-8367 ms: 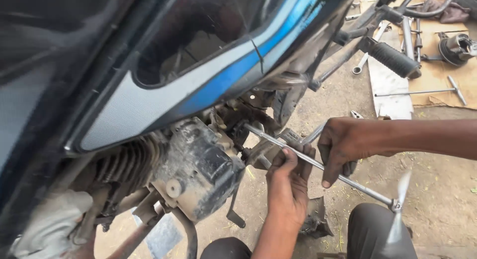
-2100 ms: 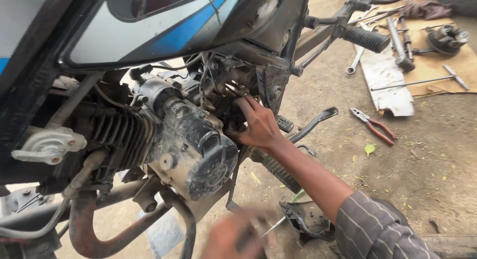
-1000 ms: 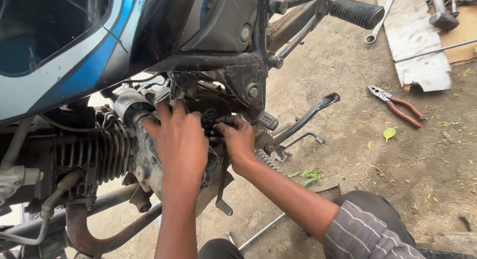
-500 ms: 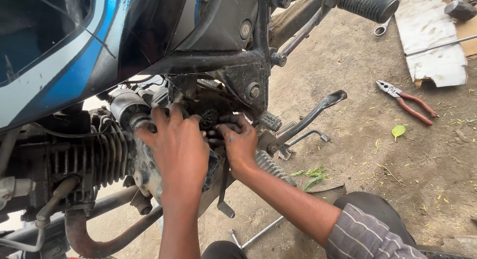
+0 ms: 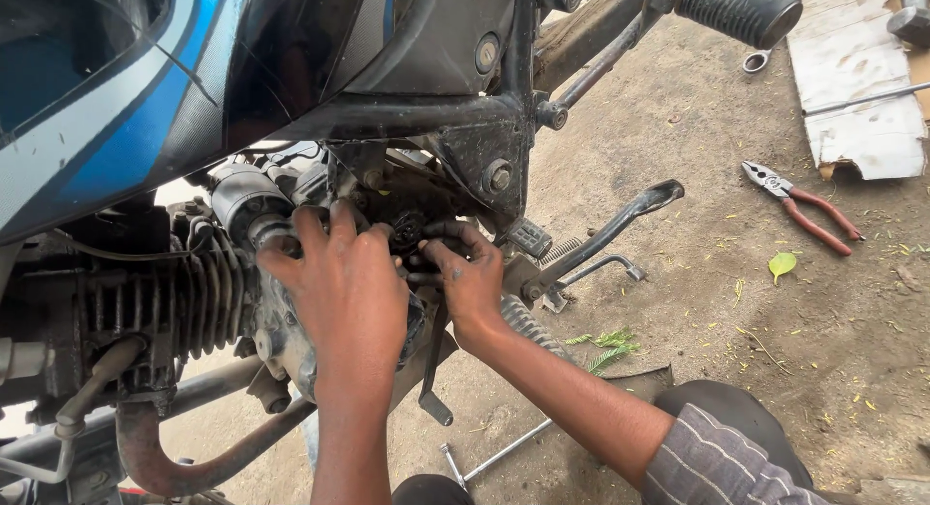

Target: The person sits on the ground beside a motorcycle and uses wrenches to loosen and remove fasteners from the rear wheel and sprocket assembly, detaches the sprocket carrier from the wheel, then moves to the engine side and uses a T-handle wrench to work on bolts near the engine before fitting a component by hand.

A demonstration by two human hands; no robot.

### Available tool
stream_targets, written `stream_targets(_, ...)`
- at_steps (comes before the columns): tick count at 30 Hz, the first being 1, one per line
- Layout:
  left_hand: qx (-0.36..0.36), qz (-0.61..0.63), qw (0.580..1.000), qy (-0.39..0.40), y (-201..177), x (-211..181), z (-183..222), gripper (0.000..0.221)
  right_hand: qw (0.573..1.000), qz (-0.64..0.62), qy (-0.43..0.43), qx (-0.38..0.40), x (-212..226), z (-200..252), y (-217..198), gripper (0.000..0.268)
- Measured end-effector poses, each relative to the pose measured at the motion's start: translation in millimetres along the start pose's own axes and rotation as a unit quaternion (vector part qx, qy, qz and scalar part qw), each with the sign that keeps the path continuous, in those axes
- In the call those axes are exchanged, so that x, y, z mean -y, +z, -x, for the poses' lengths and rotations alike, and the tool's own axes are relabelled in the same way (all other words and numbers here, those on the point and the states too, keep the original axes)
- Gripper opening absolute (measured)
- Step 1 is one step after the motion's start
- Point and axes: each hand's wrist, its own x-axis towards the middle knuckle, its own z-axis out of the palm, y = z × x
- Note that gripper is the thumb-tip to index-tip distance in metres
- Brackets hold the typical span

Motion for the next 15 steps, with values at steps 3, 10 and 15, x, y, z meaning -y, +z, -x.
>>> stream_targets(3,0.013,-0.031,0.999,0.011,-2.4,-1.8,1.8,0.008,1.0,-0.019,0.006,0.007,1.2,-0.2,-0.9,0.01)
stream_targets(10,-0.018,0.004,0.999,0.043,-4.6,-24.7,18.1,0.022,0.999,0.033,-0.033,0.008,-6.4,-9.0,-9.0,0.014)
stream_targets(15,-0.011,0.196,0.98,-0.04,18.9,-39.0,45.5,0.057,0.998,0.027,-0.054,0.032,-6.0,-13.3,-15.2,0.016)
